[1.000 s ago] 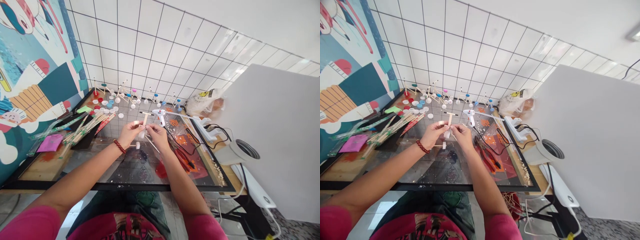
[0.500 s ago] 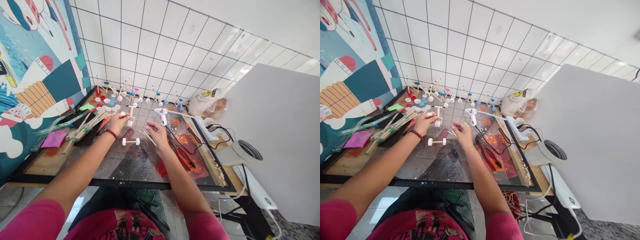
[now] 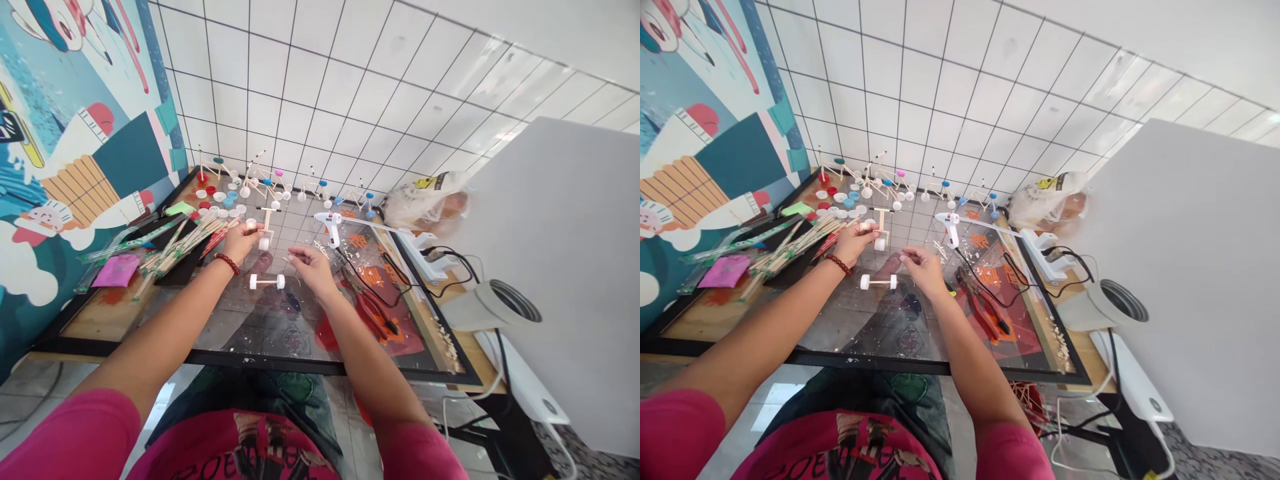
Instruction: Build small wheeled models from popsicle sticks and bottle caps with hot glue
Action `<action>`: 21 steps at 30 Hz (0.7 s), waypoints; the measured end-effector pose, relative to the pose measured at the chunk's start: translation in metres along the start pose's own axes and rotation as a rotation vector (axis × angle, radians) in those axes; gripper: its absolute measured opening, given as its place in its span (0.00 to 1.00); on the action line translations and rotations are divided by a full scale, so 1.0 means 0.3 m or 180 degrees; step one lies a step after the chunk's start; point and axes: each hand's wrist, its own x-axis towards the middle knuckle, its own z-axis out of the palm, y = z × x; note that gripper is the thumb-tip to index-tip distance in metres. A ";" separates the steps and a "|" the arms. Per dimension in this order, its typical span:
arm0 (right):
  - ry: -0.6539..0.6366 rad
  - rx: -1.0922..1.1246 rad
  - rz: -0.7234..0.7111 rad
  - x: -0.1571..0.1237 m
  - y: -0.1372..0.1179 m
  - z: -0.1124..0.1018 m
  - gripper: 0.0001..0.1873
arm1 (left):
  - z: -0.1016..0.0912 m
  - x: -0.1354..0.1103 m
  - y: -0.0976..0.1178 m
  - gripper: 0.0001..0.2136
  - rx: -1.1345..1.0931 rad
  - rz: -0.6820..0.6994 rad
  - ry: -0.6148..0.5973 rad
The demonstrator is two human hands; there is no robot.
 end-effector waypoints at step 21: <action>-0.0126 -0.0362 -0.0065 0.003 0.017 0.009 0.13 | 0.011 -0.038 0.040 0.14 -0.0140 -0.0127 -0.0554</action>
